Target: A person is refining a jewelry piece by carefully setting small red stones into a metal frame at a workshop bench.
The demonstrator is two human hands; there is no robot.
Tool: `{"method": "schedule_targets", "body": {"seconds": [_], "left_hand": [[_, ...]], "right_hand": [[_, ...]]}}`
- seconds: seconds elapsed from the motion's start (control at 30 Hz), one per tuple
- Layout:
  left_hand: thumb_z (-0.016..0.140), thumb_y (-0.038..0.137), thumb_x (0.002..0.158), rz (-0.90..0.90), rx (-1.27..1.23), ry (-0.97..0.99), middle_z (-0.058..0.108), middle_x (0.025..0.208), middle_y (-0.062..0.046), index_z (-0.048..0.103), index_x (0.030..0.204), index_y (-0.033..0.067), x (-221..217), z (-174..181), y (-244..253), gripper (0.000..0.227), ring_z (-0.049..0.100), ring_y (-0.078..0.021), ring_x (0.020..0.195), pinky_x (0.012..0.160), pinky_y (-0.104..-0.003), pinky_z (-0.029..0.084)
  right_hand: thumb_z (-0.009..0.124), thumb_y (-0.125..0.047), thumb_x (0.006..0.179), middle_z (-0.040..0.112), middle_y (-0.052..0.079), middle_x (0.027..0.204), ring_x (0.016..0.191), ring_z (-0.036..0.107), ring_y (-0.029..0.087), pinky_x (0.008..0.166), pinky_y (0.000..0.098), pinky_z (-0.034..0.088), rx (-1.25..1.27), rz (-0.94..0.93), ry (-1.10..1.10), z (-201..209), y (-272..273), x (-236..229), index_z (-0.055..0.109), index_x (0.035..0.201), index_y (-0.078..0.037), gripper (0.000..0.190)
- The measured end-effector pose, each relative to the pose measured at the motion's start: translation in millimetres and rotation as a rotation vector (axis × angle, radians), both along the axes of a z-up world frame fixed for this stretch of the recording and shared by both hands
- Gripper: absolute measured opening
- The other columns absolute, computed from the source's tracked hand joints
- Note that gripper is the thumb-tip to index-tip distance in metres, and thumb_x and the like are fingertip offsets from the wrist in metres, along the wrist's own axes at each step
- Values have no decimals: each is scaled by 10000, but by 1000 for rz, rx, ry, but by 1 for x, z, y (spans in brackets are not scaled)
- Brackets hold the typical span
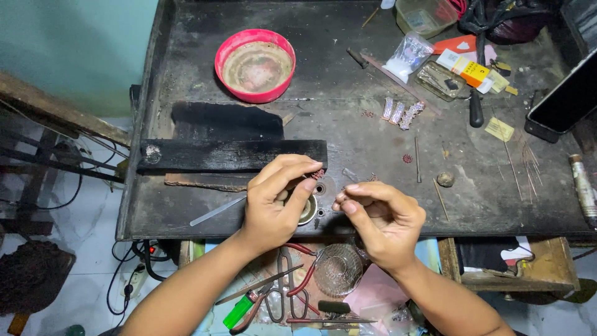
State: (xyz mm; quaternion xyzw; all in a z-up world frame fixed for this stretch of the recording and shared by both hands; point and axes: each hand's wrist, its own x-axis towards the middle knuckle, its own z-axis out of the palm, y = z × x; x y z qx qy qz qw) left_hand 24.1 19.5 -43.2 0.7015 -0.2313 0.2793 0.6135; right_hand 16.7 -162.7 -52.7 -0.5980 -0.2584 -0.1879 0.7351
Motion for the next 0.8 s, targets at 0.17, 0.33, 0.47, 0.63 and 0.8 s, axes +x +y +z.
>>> {"method": "schedule_targets", "body": {"seconds": [0.17,0.33,0.47,0.63,0.8], "left_hand": [[662,5,969,1,3,5,737,1023,-171,739,1105,-23,-1,2,-1,159,731,-350,1003,853,-439,583],[661,3,970,-5,4,12,735,1020,-173,741,1104,-23,0,1,-1,158,731,-349,999,847,-439,584],[663,5,968,2,4,9,735,1026,-169,742,1105,-19,1,1,1,159,731,-345,1000,843,-431,585],[654,9,977,-4,-7,18,733,1020,-171,740,1106,-18,-1,2,-1,157,732,-333,974,810,-420,593],[659,5,970,-4,-8,24,733,1025,-172,742,1107,-13,-1,4,-1,161,734,-323,965,793,-412,597]], "right_hand": [[721,110,866,757,250,871,787,785,236,699,343,671,26,22,9,-8,-3,-1,640,1075,157,229],[716,108,869,763,250,878,799,794,241,704,346,676,36,29,8,-9,-4,-1,625,1073,149,227],[706,106,877,766,262,890,802,795,247,712,349,672,40,53,5,-10,-5,-1,608,1090,154,239],[705,104,877,765,271,881,779,796,256,699,353,673,40,65,-8,-8,-6,-1,605,1079,157,231],[698,119,868,763,283,854,748,795,261,677,361,672,42,69,-28,-8,-6,0,614,1044,167,201]]}}
